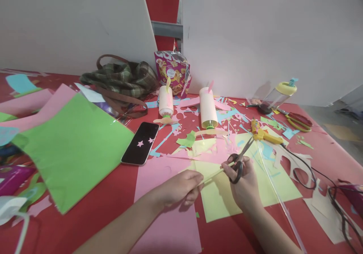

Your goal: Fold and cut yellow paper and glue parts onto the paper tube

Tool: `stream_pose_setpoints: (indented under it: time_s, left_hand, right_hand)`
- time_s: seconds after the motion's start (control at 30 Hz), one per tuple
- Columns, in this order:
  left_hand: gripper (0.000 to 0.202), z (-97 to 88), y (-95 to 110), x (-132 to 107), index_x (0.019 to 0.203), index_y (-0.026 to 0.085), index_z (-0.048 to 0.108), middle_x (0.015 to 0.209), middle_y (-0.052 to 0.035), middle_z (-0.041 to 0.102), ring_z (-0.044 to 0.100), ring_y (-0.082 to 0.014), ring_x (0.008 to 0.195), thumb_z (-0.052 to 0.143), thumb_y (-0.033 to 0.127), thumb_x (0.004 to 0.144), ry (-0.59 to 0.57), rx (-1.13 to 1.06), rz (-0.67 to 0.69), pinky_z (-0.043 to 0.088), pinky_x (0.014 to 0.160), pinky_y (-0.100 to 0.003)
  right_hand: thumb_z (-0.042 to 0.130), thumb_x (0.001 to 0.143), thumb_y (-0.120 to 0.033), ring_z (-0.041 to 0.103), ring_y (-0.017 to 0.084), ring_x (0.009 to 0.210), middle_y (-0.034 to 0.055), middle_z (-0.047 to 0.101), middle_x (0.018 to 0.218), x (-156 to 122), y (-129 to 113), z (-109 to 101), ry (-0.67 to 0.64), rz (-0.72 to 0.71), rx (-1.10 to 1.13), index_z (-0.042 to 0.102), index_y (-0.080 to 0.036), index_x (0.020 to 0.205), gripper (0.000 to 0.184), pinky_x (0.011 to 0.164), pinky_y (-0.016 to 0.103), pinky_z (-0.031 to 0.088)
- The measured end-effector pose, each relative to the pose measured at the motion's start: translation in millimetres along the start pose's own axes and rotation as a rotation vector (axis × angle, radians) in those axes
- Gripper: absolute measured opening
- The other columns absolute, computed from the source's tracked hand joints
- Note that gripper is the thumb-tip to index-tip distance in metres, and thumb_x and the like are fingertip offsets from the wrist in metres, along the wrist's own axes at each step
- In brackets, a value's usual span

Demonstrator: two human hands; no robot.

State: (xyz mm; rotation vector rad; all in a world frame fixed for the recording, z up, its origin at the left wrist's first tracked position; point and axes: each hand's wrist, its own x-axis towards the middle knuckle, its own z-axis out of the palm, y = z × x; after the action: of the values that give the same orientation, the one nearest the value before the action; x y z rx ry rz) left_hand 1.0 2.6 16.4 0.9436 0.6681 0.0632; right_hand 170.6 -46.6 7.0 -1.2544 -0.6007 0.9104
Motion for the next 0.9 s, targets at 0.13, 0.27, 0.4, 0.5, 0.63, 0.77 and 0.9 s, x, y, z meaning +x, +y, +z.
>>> stream_pose_setpoints:
  time_s: [0.13,0.27,0.4,0.5,0.63,0.77,0.9]
  left_hand:
    - [0.020,1.2,3,-2,0.083,0.019,0.043,0.047,0.0080,0.036,0.032,-0.0058,0.038,0.036,0.037,0.082,0.122,0.127,0.134,0.029,0.040,-0.019]
    - [0.026,6.3,11,-6,0.104,0.021,0.045,0.059,0.0047,0.045,0.045,-0.0081,0.052,0.043,0.029,0.079,0.227,0.303,0.265,0.037,0.050,-0.020]
    - [0.024,6.1,10,-5,0.098,0.021,0.057,0.070,-0.0010,0.057,0.052,-0.0104,0.061,0.042,0.027,0.080,0.321,0.548,0.361,0.041,0.058,-0.022]
    - [0.026,2.9,6,-3,0.097,0.020,0.060,0.078,-0.0041,0.061,0.055,-0.0113,0.065,0.040,0.026,0.081,0.370,0.623,0.435,0.043,0.061,-0.023]
    - [0.024,0.2,4,-3,0.092,0.017,0.059,0.075,-0.0036,0.062,0.054,-0.0097,0.057,0.039,0.026,0.082,0.415,0.666,0.505,0.044,0.057,-0.023]
    - [0.027,-0.5,5,-3,0.098,0.019,0.058,0.073,-0.0036,0.061,0.055,-0.0118,0.062,0.037,0.022,0.082,0.446,0.800,0.604,0.044,0.061,-0.025]
    - [0.031,-3.4,6,-2,0.098,0.020,0.060,0.070,-0.0048,0.060,0.053,-0.0137,0.063,0.035,0.017,0.081,0.425,0.836,0.597,0.043,0.061,-0.027]
  right_hand:
    - [0.067,0.060,-0.015,0.053,0.008,0.063,-0.0054,0.051,0.076,-1,-2,-1,0.019,-0.027,-0.037,0.039,-0.022,0.070,0.031,0.060,0.024,0.041]
    - [0.067,0.060,-0.014,0.054,0.009,0.067,-0.0057,0.050,0.077,-2,-3,0,0.041,-0.046,-0.045,0.039,-0.023,0.071,0.031,0.063,0.025,0.042]
    - [0.067,0.060,-0.014,0.055,0.009,0.068,-0.0057,0.051,0.076,0,-1,-2,0.058,-0.061,-0.046,0.040,-0.023,0.072,0.031,0.063,0.026,0.042]
    - [0.067,0.060,-0.016,0.055,0.010,0.066,-0.0055,0.051,0.075,1,0,-3,0.070,-0.056,-0.059,0.040,-0.023,0.072,0.031,0.063,0.026,0.042]
    - [0.068,0.060,-0.018,0.055,0.011,0.066,-0.0045,0.051,0.075,1,-1,-3,0.079,-0.042,-0.092,0.040,-0.022,0.072,0.031,0.062,0.027,0.042]
    - [0.068,0.060,-0.018,0.054,0.011,0.067,-0.0045,0.051,0.074,0,-3,-2,0.082,-0.026,-0.111,0.040,-0.022,0.072,0.030,0.062,0.026,0.042]
    - [0.068,0.060,-0.019,0.053,0.010,0.067,-0.0042,0.050,0.078,1,-2,-3,0.063,-0.012,-0.090,0.041,-0.022,0.073,0.030,0.063,0.026,0.043]
